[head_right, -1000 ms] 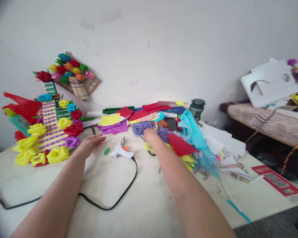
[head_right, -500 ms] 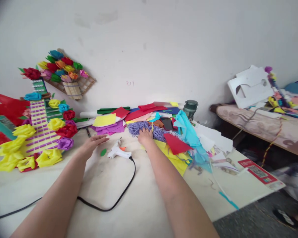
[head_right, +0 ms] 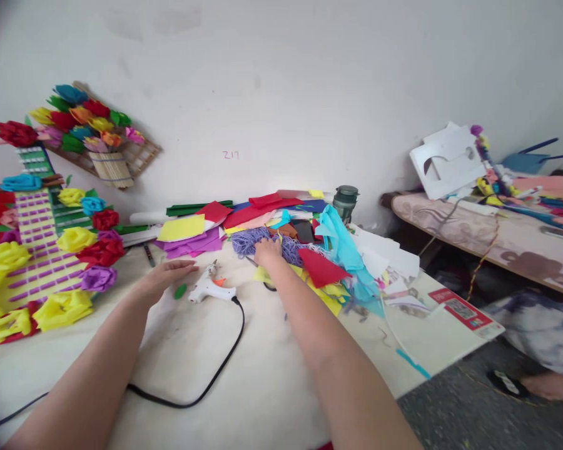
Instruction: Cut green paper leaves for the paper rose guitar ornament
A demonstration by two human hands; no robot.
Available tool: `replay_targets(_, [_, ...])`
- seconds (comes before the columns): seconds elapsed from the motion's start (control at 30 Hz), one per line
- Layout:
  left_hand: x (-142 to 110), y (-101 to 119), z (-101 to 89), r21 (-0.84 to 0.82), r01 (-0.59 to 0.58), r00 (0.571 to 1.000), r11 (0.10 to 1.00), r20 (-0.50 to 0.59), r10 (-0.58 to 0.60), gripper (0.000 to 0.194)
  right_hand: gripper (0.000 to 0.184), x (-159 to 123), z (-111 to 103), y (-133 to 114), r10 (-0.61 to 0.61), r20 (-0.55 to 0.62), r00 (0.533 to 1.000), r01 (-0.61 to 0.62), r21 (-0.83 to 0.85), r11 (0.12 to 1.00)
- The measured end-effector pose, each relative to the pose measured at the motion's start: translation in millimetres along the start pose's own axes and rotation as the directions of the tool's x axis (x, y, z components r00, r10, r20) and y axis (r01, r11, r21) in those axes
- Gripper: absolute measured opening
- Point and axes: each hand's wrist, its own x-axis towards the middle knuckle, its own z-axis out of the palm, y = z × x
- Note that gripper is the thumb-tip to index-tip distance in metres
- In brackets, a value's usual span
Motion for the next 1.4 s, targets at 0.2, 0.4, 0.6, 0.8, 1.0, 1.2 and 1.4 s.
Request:
replay_targets(0.2, [3.0, 5.5, 4.4, 0.031, -0.010, 1.000, 0.999, -0.018, 0.011, 0.048, 0.038, -7.8, -7.2, 7.8, -0.074, -0.192, 0.979, 0.066, -0.047, 0.997])
replay_targets(0.4, [1.7, 18.3, 13.4, 0.158, -0.050, 0.997, 0.986, -0.049, 0.059, 0.045, 0.039, -8.2, -20.5, 56.7, 0.029, -0.330, 0.943, -0.051, -0.057, 0.997])
replay_targets(0.6, [-5.6, 43.5, 45.3, 0.206, -0.123, 0.992, 0.971, 0.062, 0.113, 0.051, 0.036, -13.5, -27.7, 127.5, 0.338, -0.202, 0.919, -0.356, -0.059, 0.933])
replay_targets(0.8, [-4.4, 66.1, 89.3, 0.219, -0.281, 0.943, 0.935, 0.245, 0.226, 0.054, 0.052, -29.4, -25.5, 182.8, 0.494, -0.143, 0.858, -0.484, 0.103, 0.869])
replay_targets(1.0, [-15.9, 80.2, 129.2, 0.393, -0.395, 0.895, 0.830, 0.369, 0.251, 0.048, 0.052, -38.2, -24.6, 209.1, 0.509, -0.174, 0.843, -0.463, 0.249, 0.851])
replay_targets(1.2, [-27.0, 87.2, 154.0, 0.477, -0.485, 0.836, 0.733, 0.500, 0.228, 0.052, 0.050, -38.7, -28.4, 216.3, 0.568, -0.203, 0.798, -0.460, 0.404, 0.791])
replay_targets(1.4, [-27.1, 85.4, 174.8, 0.444, -0.485, 0.818, 0.753, 0.534, 0.212, 0.056, 0.073, -41.1, -26.5, 209.0, 0.533, -0.121, 0.837, -0.469, 0.343, 0.814])
